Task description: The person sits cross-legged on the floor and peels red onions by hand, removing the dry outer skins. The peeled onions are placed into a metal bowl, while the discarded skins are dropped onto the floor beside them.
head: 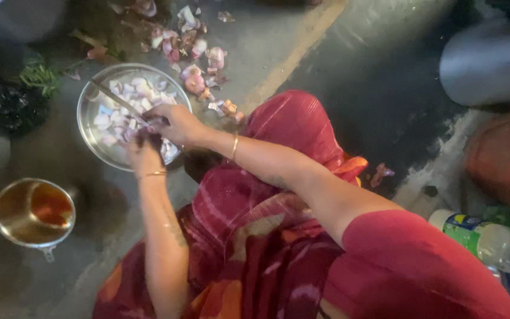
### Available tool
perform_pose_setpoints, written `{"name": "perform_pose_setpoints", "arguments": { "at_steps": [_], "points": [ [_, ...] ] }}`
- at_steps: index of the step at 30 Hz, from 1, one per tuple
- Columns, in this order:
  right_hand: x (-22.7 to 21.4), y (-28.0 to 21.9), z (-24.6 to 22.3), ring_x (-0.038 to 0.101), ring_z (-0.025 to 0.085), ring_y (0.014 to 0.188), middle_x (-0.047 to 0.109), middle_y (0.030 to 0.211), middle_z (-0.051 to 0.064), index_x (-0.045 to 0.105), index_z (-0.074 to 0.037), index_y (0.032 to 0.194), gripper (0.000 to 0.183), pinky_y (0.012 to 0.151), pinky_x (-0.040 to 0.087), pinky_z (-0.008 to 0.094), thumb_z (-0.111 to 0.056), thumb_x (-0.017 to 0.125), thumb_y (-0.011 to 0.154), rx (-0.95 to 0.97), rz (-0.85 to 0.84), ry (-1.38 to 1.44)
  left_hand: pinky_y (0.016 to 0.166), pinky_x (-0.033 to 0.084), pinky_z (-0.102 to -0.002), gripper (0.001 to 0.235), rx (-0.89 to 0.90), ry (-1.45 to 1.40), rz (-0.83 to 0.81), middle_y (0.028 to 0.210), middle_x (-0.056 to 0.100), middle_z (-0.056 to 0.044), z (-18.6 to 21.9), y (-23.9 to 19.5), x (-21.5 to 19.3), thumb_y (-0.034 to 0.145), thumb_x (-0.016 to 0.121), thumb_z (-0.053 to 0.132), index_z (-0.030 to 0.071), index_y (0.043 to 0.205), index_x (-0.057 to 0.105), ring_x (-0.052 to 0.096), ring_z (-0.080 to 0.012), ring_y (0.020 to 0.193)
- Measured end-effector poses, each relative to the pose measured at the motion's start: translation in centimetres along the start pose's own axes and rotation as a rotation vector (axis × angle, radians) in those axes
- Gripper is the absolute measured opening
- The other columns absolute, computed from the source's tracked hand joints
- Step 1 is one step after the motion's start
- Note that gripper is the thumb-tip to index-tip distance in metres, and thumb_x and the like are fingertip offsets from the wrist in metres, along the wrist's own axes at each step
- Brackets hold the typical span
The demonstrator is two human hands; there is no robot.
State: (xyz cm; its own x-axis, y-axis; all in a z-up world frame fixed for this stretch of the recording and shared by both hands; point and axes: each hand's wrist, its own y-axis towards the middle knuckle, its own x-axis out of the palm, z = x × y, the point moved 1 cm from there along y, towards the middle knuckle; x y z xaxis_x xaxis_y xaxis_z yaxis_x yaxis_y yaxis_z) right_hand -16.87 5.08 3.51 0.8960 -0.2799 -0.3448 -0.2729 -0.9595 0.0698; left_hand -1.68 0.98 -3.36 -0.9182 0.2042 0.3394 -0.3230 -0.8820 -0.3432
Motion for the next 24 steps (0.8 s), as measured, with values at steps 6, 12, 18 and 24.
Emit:
{"name": "perform_pose_setpoints", "arguments": {
  "at_steps": [6, 12, 18, 24],
  "points": [
    [-1.4, 0.9, -4.1, 0.063, 0.012, 0.089, 0.072, 0.103, 0.009, 0.07, -0.007, 0.129, 0.044, 0.078, 0.054, 0.028, -0.011, 0.081, 0.087, 0.095, -0.045, 0.201, 0.081, 0.052, -0.023, 0.015, 0.218, 0.131, 0.012, 0.1, 0.068, -0.001, 6.9, -2.0, 2.4, 0.104, 0.064, 0.004, -0.004, 0.117, 0.066, 0.062, -0.0082, 0.088],
    [0.9, 1.1, 0.1, 0.07, 0.013, 0.112, 0.07, 0.123, 0.009, 0.066, -0.001, 0.128, 0.039, 0.097, 0.058, 0.029, -0.007, 0.077, 0.091, 0.007, -0.062, 0.461, 0.079, 0.052, -0.024, 0.018, 0.263, 0.249, 0.02, 0.099, 0.07, -0.002, 4.7, -0.9, 1.0, 0.106, 0.068, 0.012, -0.004, 0.114, 0.069, 0.062, -0.0085, 0.087],
    [0.9, 0.8, 4.2, 0.074, 0.015, 0.102, 0.077, 0.112, 0.01, 0.066, 0.001, 0.126, 0.043, 0.088, 0.061, 0.03, -0.01, 0.083, 0.088, 0.152, -0.222, 0.146, 0.067, 0.048, -0.03, 0.023, 0.05, 0.813, 0.214, 0.081, 0.072, -0.006, -0.9, 0.0, -0.5, 0.102, 0.069, 0.018, -0.003, 0.097, 0.076, 0.064, -0.0136, 0.073],
    [-1.4, 1.3, 0.2, 0.068, 0.017, 0.111, 0.073, 0.126, 0.013, 0.065, 0.002, 0.137, 0.044, 0.097, 0.056, 0.031, -0.005, 0.079, 0.096, -0.098, -0.164, 0.142, 0.068, 0.05, -0.032, 0.021, 0.318, 0.364, 0.112, 0.085, 0.074, -0.009, 5.3, -1.2, 2.0, 0.097, 0.072, 0.018, -0.002, 0.098, 0.076, 0.064, -0.0127, 0.075]
  ]
}}
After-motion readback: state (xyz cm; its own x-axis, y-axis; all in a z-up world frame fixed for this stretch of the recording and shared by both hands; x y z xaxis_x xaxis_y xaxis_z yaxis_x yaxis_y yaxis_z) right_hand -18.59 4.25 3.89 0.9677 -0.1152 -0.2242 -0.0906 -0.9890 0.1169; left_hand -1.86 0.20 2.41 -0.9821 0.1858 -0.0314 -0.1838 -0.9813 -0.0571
